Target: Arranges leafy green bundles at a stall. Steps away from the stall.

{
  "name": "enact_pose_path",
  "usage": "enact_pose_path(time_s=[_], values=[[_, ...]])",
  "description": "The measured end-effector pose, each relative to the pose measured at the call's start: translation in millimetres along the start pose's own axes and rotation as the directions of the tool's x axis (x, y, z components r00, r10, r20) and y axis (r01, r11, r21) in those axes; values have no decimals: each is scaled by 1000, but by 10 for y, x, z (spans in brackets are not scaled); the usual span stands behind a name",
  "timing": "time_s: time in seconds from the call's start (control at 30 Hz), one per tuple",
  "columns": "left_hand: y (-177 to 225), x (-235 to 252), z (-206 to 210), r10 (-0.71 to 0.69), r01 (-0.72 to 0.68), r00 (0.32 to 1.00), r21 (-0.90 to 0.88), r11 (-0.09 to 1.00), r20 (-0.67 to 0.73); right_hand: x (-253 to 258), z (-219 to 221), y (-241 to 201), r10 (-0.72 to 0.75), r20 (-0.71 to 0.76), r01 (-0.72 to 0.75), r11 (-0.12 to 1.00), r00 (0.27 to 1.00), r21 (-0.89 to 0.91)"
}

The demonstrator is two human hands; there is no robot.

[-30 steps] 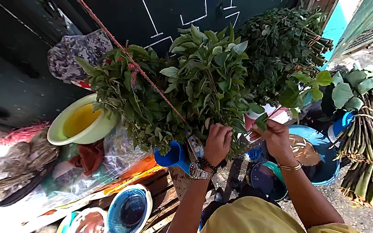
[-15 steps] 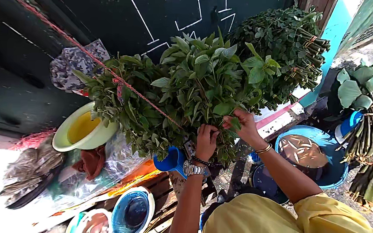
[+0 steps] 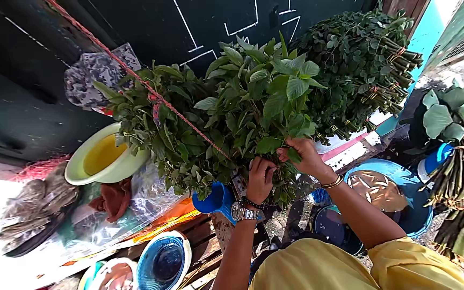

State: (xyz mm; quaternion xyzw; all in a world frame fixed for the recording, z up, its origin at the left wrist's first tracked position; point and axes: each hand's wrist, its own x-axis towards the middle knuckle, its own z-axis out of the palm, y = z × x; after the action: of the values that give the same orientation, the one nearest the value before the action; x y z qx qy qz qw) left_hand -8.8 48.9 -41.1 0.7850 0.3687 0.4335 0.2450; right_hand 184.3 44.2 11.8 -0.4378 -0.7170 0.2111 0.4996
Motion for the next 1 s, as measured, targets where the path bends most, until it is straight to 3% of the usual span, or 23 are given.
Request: enact_pose_path(time_s=[0.17, 0.5, 0.67, 0.83, 1.0], values=[[1, -17, 7, 10, -9, 1000, 19, 1000, -27, 3, 38, -69, -60, -34, 59, 998, 998, -14], [35, -59, 77, 38, -31, 996, 83, 996, -81, 54, 75, -85, -172, 57, 180, 964, 984, -194], [20, -67, 103, 77, -68, 994, 127, 990, -73, 180, 72, -118, -112, 189, 149, 970, 976, -194], [25, -66, 106, 65, -56, 996, 136, 989, -61, 260, 109, -140, -85, 217, 134, 966, 972, -221], [18, -60, 113, 76, -68, 996, 151, 986, -49, 270, 109, -156, 74, 256, 3, 958, 964, -287]])
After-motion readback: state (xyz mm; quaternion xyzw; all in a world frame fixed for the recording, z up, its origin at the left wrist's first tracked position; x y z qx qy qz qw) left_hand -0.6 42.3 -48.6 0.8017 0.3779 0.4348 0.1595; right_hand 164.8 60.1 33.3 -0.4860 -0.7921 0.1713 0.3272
